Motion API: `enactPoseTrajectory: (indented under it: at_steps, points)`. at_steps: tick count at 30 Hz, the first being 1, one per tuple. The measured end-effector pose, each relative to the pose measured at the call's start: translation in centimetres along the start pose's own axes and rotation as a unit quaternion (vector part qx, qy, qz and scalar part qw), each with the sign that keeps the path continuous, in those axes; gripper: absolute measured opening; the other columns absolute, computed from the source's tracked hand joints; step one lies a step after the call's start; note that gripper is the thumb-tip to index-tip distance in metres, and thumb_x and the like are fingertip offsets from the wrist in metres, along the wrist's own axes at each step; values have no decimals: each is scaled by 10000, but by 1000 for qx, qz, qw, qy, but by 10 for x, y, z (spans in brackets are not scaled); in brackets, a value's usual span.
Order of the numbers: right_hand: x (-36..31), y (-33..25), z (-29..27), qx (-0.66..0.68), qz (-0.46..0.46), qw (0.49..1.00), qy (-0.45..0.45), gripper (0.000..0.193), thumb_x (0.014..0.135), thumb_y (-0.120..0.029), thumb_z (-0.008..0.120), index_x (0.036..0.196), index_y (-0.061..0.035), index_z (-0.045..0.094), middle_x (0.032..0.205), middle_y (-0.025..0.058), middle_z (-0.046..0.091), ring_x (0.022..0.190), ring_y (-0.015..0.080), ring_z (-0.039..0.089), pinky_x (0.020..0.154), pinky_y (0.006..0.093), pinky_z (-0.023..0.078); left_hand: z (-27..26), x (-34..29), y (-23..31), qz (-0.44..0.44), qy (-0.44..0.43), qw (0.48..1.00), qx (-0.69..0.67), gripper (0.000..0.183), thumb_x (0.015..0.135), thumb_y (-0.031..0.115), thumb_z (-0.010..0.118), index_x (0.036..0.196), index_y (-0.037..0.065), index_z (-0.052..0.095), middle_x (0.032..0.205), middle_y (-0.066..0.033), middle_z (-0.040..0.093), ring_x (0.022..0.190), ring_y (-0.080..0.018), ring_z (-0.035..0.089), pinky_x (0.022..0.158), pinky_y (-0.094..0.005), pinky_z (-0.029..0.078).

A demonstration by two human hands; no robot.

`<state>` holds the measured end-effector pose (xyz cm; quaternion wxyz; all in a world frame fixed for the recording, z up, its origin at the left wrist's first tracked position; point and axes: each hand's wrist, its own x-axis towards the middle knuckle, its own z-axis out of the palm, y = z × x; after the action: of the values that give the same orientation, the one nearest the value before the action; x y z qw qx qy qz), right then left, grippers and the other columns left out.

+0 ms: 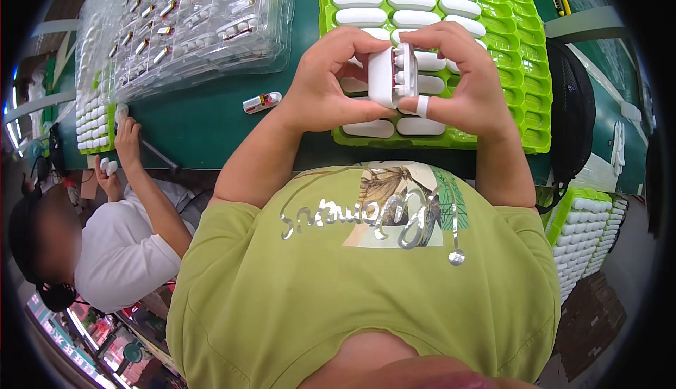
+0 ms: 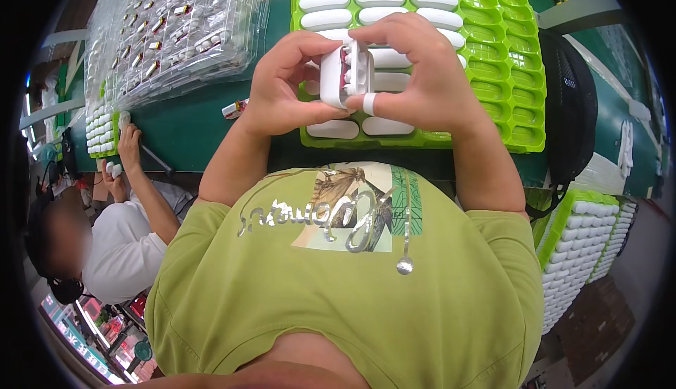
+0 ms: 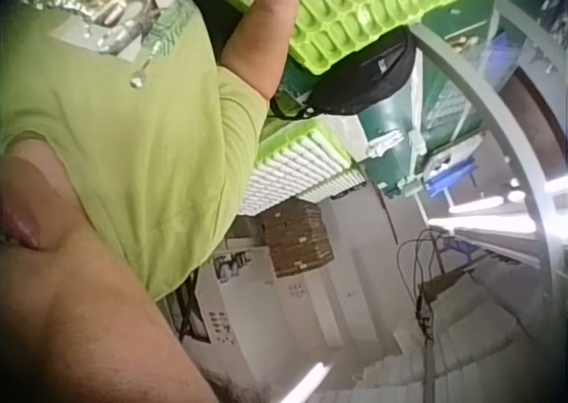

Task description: The person assembles small white electronic cases by inserting cylindrical batteries into the case halves and closing them. They repeatedly pick up case halves from a green tray, insert batteries, and place the assembled units into a clear plastic tray. A hammer is briefly used to tap a case closed.

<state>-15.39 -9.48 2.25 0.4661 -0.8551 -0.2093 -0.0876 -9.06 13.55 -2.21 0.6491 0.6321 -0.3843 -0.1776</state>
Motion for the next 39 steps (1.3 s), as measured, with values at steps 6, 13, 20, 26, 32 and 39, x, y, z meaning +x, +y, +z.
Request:
enactPoseTrajectory:
  at_steps: [6,13,20,26,32,39]
  points:
    - [-1,1,2,6,-16,1000,8,594,591,-197,891,1125,-45,682,1073,109,658,1020,261,594,915,366,460,1,-2,0,6,-6,1000,-3,718,627,25,882,1260,-14,545,1220,-107,540,1116,-208,605,917,-354,557]
    - [1,1,2,-28,-50,998,11,590,584,-206,882,1114,-44,683,1063,111,656,1021,276,589,912,376,461,1,0,-1,12,-1,1000,4,701,635,18,874,1255,-8,547,1211,-106,537,1109,-214,610,907,-356,568]
    - [1,-1,-4,-68,-42,997,-19,578,571,-198,868,1097,-39,688,1045,108,657,1019,276,586,894,378,466,11,1,-7,55,39,995,72,629,609,98,907,1166,12,628,1076,-91,608,989,-180,655,788,-296,614]
    - [-1,5,0,-34,-46,998,12,600,567,-219,877,1106,-36,686,1053,108,663,1003,276,598,886,382,475,15,6,-3,53,59,997,14,632,603,127,922,1154,13,635,1079,-90,617,971,-171,656,785,-297,615]
    - [0,3,1,-6,-45,999,23,590,571,-216,871,1100,-35,681,1038,117,665,975,282,608,879,374,475,9,1,2,36,15,999,39,702,624,15,892,1239,-8,554,1216,-120,554,1098,-206,621,894,-340,577]
    - [1,-1,2,-98,-87,989,67,577,564,-224,873,1076,-41,681,1011,111,668,958,281,611,859,370,470,0,3,-1,54,4,998,37,707,636,-2,879,1255,-13,538,1235,-123,546,1143,-216,589,916,-359,561]
